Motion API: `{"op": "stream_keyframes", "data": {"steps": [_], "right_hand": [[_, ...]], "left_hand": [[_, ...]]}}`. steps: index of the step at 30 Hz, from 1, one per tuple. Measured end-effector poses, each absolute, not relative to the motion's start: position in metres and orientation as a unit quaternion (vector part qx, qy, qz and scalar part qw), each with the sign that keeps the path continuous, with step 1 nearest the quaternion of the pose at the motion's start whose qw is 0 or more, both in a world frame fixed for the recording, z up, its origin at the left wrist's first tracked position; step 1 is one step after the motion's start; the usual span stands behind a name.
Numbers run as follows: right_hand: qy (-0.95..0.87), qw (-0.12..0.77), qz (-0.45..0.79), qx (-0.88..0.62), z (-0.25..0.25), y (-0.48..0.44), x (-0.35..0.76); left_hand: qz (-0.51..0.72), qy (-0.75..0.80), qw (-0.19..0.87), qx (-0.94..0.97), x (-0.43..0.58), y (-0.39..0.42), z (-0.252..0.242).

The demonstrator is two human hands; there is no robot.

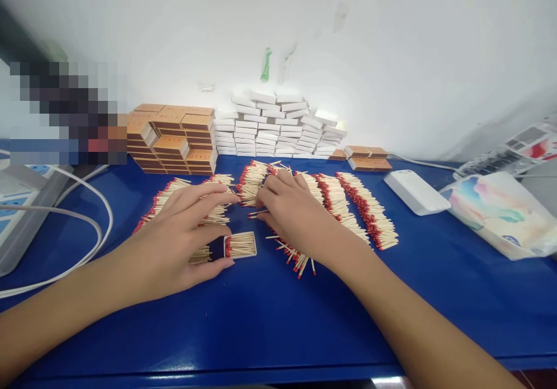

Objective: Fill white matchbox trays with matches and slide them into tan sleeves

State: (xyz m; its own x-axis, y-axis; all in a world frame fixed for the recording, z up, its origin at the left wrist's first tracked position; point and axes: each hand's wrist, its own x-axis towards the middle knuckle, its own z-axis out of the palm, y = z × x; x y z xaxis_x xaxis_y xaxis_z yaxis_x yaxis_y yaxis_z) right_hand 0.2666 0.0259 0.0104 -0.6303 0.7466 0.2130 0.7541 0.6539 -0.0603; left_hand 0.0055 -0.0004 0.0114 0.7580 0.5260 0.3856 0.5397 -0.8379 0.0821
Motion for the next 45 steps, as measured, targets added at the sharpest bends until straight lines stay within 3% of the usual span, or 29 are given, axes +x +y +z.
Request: {"op": "stream_keyframes", "data": {"steps": [10,30,35,45], "right_hand": [[-0.9,0.102,-0.042,-0.423,0.008,0.028,0.26],[-0.902,0.177,0.114,-0.378,0.015,-0.006,0.249],[-0.885,0.212,0.016,-0.415,0.003,0.022,0.265],[-0.895,0.139,-0.043,-0.423,-0.004,0.03,0.26]], "left_hand": [[-0.201,-0.285,0.011,-0.937,0.004,0.001,0.012],[-0.208,-0.288,0.003,-0.935,0.005,0.003,0.01],[-0.21,-0.286,-0.001,-0.935,0.003,0.003,0.011],[-0.214,-0.282,0.009,-0.935,0.004,0.003,0.01]]}}
